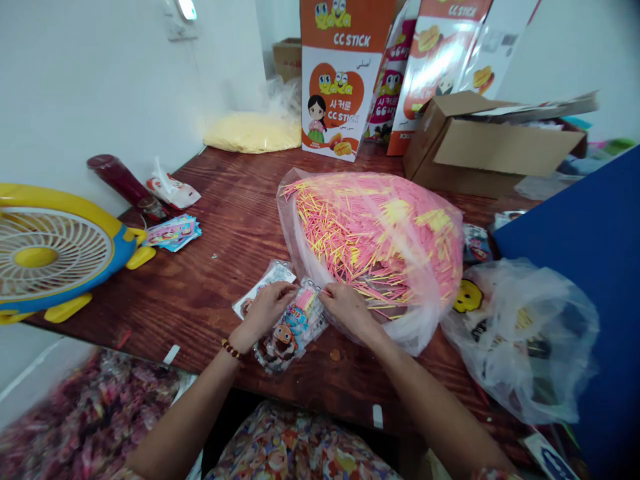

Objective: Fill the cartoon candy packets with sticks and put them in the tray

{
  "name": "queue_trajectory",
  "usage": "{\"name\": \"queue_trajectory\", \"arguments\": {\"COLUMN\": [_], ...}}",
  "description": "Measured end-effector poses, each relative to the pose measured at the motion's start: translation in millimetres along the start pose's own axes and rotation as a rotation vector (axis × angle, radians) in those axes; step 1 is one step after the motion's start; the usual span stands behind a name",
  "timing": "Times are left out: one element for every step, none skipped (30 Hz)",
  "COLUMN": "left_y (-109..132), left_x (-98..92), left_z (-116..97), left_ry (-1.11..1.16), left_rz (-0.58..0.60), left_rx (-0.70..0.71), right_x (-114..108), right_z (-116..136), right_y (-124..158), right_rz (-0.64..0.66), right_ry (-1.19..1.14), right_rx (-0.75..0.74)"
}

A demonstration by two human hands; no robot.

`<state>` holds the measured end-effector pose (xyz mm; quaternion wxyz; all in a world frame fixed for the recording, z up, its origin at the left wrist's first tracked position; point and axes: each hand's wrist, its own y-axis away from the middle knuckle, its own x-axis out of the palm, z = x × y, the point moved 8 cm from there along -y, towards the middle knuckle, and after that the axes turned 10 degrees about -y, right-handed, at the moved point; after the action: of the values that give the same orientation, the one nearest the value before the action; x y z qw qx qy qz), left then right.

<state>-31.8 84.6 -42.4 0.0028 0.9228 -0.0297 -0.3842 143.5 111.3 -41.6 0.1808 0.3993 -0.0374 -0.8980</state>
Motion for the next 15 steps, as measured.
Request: {"name": "queue_trajectory", "arguments": {"left_y": [0.2, 0.1, -0.2, -0.5, -0.9, -1.5, -2.6, -4.4, -7.0, -10.2, -13.8, -17.4, -21.1, -24.8, -28.5], "left_x": [-3.6, -9.2, -16.8, -25.7, -35.1, -43.8, -50.5, -54.4, -55.1, -53.4, -50.0, -46.2, -42.6, -39.4, -36.7], "left_z": [6.1, 13.0, 20.9, 29.6, 38.6, 47.2, 54.8, 61.1, 65.9, 69.0, 70.3, 70.5, 69.8, 68.7, 67.6], "left_ry": [-0.039, -0.076, -0.107, -0.136, -0.170, -0.216, -0.275, -0.348, -0.432, -0.517, -0.594, -0.658, -0.704, -0.733, -0.744], "left_rz": [-0.041, -0.084, -0.130, -0.176, -0.220, -0.254, -0.273, -0.270, -0.246, -0.212, -0.175, -0.145, -0.124, -0.112, -0.106], "left_rx": [-0.010, -0.028, -0.051, -0.079, -0.110, -0.141, -0.172, -0.203, -0.231, -0.253, -0.268, -0.280, -0.289, -0.291, -0.289], "right_x": [-1.5, -4.2, -8.2, -13.7, -20.8, -28.9, -37.9, -46.2, -54.4, -62.3, -70.2, -79.3, -89.6, -99.7, -108.4], "right_z": [0.3, 0.2, -0.6, -2.8, -6.6, -12.2, -20.8, -31.3, -43.9, -57.8, -72.1, -85.4, -99.2, -112.1, -123.0], "right_y": [0.7, 1.8, 3.0, 4.0, 4.5, 4.3, 3.3, 1.3, -1.3, -4.5, -7.5, -10.1, -11.5, -11.9, -11.5], "right_rz": [-0.013, -0.024, -0.037, -0.053, -0.079, -0.107, -0.139, -0.156, -0.168, -0.170, -0.171, -0.184, -0.212, -0.239, -0.253], "right_ry": [0.058, 0.089, 0.095, 0.083, 0.063, 0.040, 0.025, 0.020, 0.021, 0.029, 0.048, 0.075, 0.112, 0.153, 0.195], "right_rx": [0.007, 0.010, 0.008, 0.003, -0.006, -0.017, -0.016, -0.011, 0.003, 0.022, 0.040, 0.049, 0.073, 0.102, 0.126]}}
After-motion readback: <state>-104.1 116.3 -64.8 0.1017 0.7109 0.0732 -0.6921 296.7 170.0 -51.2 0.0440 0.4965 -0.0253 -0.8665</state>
